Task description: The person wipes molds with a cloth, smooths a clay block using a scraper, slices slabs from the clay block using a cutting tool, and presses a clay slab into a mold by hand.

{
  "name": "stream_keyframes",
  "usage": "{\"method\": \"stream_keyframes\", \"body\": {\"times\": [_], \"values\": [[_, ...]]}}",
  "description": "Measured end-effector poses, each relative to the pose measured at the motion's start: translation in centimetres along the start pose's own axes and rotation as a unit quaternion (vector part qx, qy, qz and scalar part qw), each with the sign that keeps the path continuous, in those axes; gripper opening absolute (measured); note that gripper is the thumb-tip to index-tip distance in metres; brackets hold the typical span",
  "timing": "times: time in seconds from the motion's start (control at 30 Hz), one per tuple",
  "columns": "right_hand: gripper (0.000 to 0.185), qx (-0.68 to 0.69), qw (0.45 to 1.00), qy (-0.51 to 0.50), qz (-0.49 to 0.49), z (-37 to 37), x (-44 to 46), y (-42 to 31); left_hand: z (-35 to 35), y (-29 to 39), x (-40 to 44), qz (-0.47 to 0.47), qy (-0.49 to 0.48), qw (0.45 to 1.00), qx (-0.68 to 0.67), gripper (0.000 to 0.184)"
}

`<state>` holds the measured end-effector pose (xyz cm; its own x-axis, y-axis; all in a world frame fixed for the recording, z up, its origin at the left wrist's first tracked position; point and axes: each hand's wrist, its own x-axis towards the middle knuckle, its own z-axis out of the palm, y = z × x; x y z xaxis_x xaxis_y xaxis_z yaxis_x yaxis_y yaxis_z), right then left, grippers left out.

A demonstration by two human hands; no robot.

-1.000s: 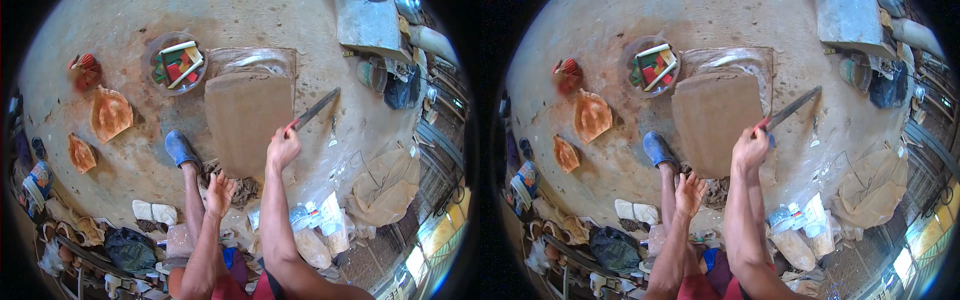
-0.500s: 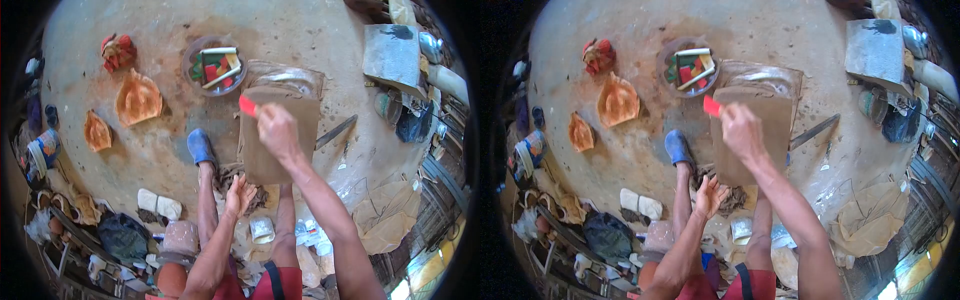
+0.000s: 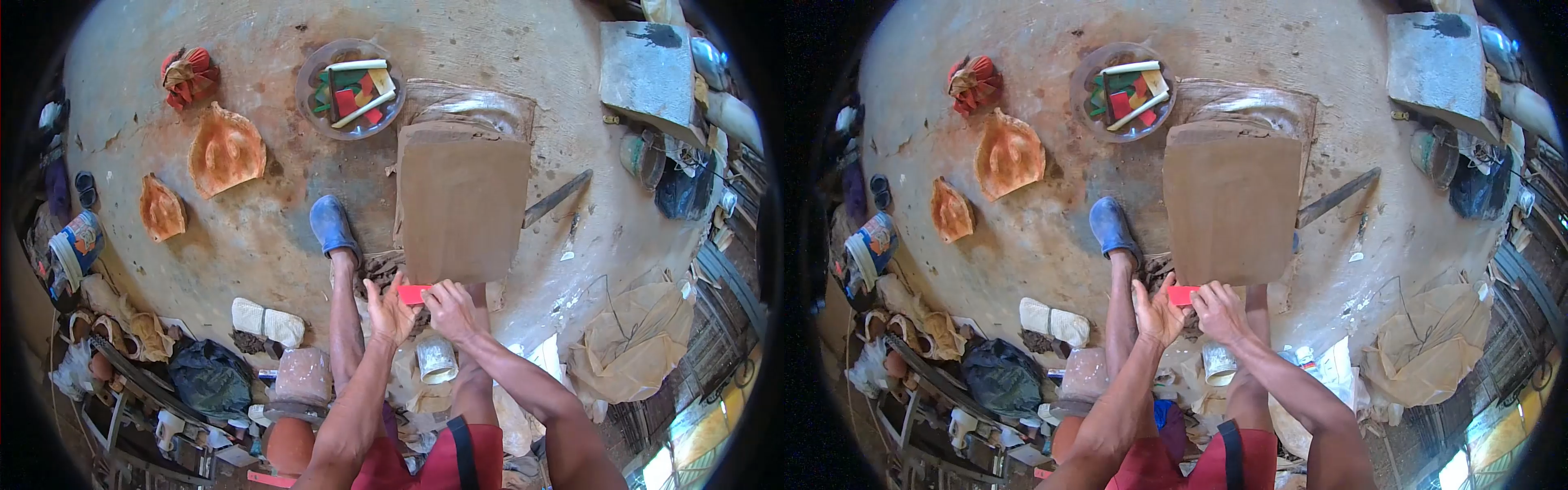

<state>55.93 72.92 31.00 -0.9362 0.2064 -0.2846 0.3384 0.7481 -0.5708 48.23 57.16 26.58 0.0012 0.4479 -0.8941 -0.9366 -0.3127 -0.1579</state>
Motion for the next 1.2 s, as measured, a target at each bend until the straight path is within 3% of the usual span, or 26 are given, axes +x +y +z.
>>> {"method": "stream_keyframes", "body": {"times": [0.07,0.13,0.2,0.27,0.3,0.33,0.37,0.4,0.43,0.47,0.53,0.6,0.67,0.73,0.77,0.83,0.87,1.0,1.07,1.1,1.17,1.2], "values": [[0.023,0.009,0.997,0.074,0.029,-1.3,1.0,0.3,-0.4,-0.4,0.0,-0.024,-0.032,0.999,0.003,0.117],[0.014,-0.043,0.980,0.193,0.035,-4.4,6.2,3.2,1.2,-0.8,0.0,-0.015,0.049,0.999,-0.013,0.102],[0.009,-0.072,0.960,0.259,0.075,-7.6,11.0,7.0,0.2,-0.5,0.4,-0.014,0.054,0.998,-0.006,0.102],[0.008,-0.088,0.951,0.281,0.099,-8.3,11.3,8.4,0.1,0.3,0.1,0.054,0.131,0.955,0.261,0.102],[0.007,-0.084,0.962,0.250,0.070,-8.0,10.3,8.5,0.4,1.1,0.3,0.092,0.218,0.923,0.303,0.083],[0.007,-0.086,0.971,0.217,0.044,-7.9,8.9,8.6,-1.1,1.5,0.8,0.198,0.218,0.899,0.324,0.066],[0.006,-0.063,0.982,0.172,0.035,-6.9,5.9,7.5,3.6,2.3,-0.7,0.242,0.277,0.813,0.452,0.062],[0.006,-0.029,0.980,0.190,0.060,-5.8,2.9,6.0,-0.3,2.2,1.6,0.406,0.259,0.705,0.520,0.062],[0.011,0.027,0.975,0.194,0.104,-5.6,0.1,4.6,5.8,2.8,-0.8,0.413,0.229,0.728,0.497,0.058],[0.014,0.065,0.960,0.216,0.167,-5.6,-2.4,3.4,8.3,2.7,-1.5,0.462,0.185,0.685,0.532,0.056],[0.018,0.111,0.934,0.247,0.234,-5.5,-6.4,1.7,13.4,1.6,-1.5,0.472,0.089,0.601,0.639,0.058],[0.011,0.221,0.820,0.288,0.443,-5.1,-9.5,0.9,20.5,-1.6,-0.5,0.483,-0.062,0.430,0.760,0.063],[0.014,0.253,0.782,0.287,0.493,-4.8,-11.5,0.3,24.4,-7.1,3.4,0.421,-0.184,0.400,0.793,0.068],[0.018,0.279,0.742,0.286,0.538,-5.0,-13.1,0.8,26.1,-13.1,8.2,0.372,-0.232,0.323,0.839,0.066],[0.019,0.310,0.728,0.287,0.540,-5.1,-13.8,1.1,25.9,-15.4,10.9,0.373,-0.239,0.313,0.840,0.066],[0.021,0.373,0.698,0.285,0.541,-5.3,-15.2,1.4,24.7,-19.2,15.7,0.342,-0.146,0.069,0.926,0.058],[0.023,0.405,0.680,0.281,0.542,-5.4,-15.9,1.5,24.6,-20.1,16.9,0.382,-0.117,0.032,0.916,0.049],[0.019,0.490,0.618,0.282,0.547,-5.1,-17.6,2.3,24.9,-20.0,19.9,0.363,-0.055,0.042,0.929,0.045],[0.015,0.459,0.641,0.286,0.545,-5.8,-18.2,3.9,24.6,-18.8,20.5,0.274,-0.088,0.053,0.956,0.046],[0.015,0.400,0.674,0.312,0.537,-4.8,-18.7,4.7,24.6,-18.8,20.0,0.294,-0.094,0.061,0.949,0.048],[0.018,0.406,0.645,0.335,0.554,-4.1,-19.6,6.6,25.1,-19.5,18.3,0.314,-0.114,0.063,0.941,0.050],[0.021,0.410,0.621,0.345,0.572,-4.4,-20.1,7.1,25.5,-19.6,17.2,0.220,-0.127,0.226,0.940,0.050]]}}
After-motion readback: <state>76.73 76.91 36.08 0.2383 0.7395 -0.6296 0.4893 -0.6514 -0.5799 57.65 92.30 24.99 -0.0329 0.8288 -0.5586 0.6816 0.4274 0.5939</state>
